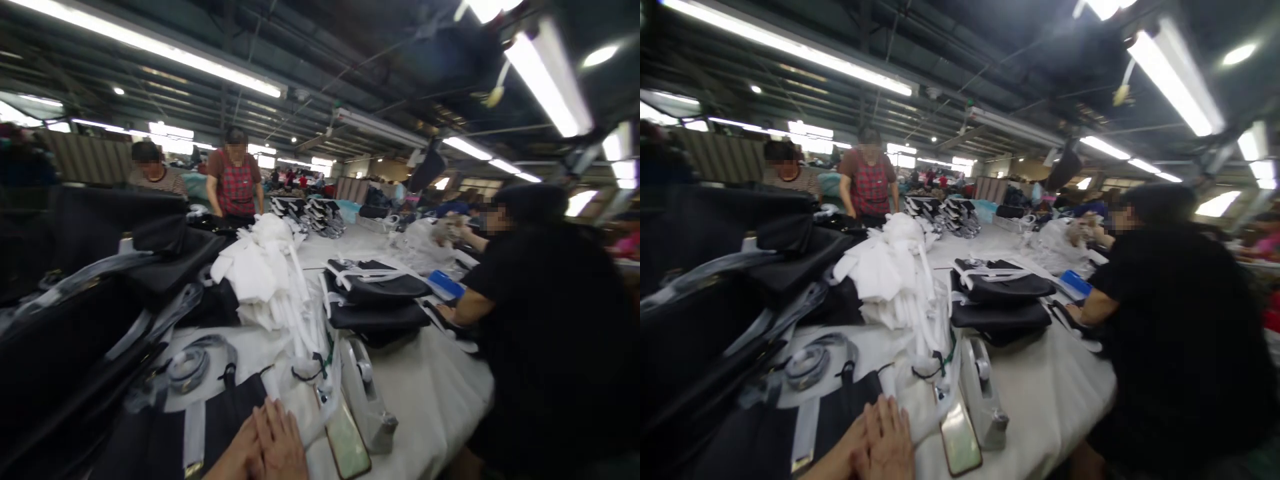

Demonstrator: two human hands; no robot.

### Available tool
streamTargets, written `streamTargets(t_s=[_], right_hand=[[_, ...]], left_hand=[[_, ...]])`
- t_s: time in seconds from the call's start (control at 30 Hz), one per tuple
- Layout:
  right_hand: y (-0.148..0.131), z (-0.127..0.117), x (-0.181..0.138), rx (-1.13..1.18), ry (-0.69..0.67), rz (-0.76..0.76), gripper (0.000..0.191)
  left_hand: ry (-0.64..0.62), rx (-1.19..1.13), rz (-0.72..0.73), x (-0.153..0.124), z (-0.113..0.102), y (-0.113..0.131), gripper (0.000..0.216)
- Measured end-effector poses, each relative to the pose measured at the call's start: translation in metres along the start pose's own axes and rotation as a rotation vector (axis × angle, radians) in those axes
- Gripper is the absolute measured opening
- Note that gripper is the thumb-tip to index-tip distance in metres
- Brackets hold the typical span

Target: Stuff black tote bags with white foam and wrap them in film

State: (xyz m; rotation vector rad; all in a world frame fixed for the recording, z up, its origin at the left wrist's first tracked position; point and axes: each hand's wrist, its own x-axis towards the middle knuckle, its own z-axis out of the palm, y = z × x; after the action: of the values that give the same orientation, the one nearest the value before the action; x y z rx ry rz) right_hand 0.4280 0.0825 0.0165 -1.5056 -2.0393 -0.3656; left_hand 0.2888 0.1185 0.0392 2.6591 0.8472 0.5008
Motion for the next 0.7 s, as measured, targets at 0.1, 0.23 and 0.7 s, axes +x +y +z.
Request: streamTargets(t_s=[0.1,0.23,0.7], right_hand=[[-0.003,-0.032,0.005,0.024,-0.166,-0.025,0.056],[-0.002,-0.036,0.027,0.026,-0.197,-0.048,0.051],[0.037,-0.017,0.019,0.226,-0.217,-0.278,0.055]], left_hand=[[0.087,-0.14,-0.206,-0.049,-0.049,0.016,0.06],[0.532,-0.186,-0.666,-0.123,-0.115,0.021,0.032],[0.603,-0.18,-1.223,-0.188,-0.079,0.024,0.04]])
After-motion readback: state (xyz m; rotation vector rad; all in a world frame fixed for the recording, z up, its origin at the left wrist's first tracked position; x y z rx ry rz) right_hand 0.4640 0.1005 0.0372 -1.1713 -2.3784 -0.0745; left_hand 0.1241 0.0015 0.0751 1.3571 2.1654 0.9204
